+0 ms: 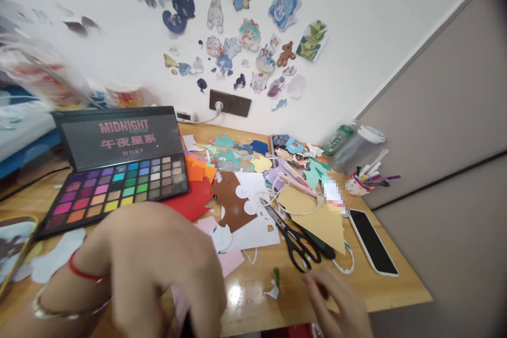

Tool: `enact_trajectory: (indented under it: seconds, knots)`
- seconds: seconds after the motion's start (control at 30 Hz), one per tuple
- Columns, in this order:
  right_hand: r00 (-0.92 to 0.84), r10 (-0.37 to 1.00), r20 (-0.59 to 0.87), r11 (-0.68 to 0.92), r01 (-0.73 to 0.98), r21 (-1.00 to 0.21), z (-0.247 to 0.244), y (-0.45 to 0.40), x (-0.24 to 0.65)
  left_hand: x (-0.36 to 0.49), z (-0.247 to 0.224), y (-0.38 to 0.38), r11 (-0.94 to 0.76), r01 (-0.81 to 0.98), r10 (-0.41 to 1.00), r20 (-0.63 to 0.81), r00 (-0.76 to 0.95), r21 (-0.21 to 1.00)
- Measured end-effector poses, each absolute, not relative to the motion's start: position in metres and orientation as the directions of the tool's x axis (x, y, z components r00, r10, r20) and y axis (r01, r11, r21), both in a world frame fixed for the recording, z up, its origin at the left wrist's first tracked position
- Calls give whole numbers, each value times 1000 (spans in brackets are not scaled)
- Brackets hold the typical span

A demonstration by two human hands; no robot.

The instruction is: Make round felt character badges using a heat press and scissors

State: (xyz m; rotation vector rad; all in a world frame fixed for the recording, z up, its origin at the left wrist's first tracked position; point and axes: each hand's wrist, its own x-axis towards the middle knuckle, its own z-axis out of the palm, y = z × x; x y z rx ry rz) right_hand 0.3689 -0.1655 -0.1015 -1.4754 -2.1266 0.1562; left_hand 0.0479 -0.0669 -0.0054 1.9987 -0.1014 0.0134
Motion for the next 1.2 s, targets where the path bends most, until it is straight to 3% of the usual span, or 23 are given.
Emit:
enact_trajectory:
  seconds: [0.07, 0.17, 0.27, 0.37, 0.53, 0.73, 0.83, 1.2]
  knots:
    - [-325, 910, 258, 403, 841, -362, -117, -151, 361, 57, -15, -45, -260, 61, -81, -85, 993, 964]
    - [-372, 922, 107, 385, 854, -348, -138, -139, 355, 66, -51, -28, -284, 272, 257, -200, 945, 919]
    - [-364, 931, 13, 338, 851, -402, -152, -134, 353, 68, -93, -26, -302, 506, 694, -177, 698, 808]
    - [-318, 948, 31, 295, 834, -467, -160, -128, 348, 68, -119, -29, -300, 552, 845, -52, 533, 778]
    - [-254, 966, 47, 239, 813, -531, -159, -114, 331, 85, -138, -23, -475, 575, 858, 203, 472, 666]
    - [-178, 957, 228, 258, 881, -396, -154, -92, 312, 120, -149, -6, -546, 611, 832, 288, 473, 573]
    - [-162, 955, 249, 245, 903, -352, -155, -86, 312, 126, -153, -5, -578, 595, 810, 305, 501, 559]
    - [21, 974, 226, 29, 977, -213, -165, -120, 354, 120, -168, -11, -514, 405, 835, 332, 439, 756]
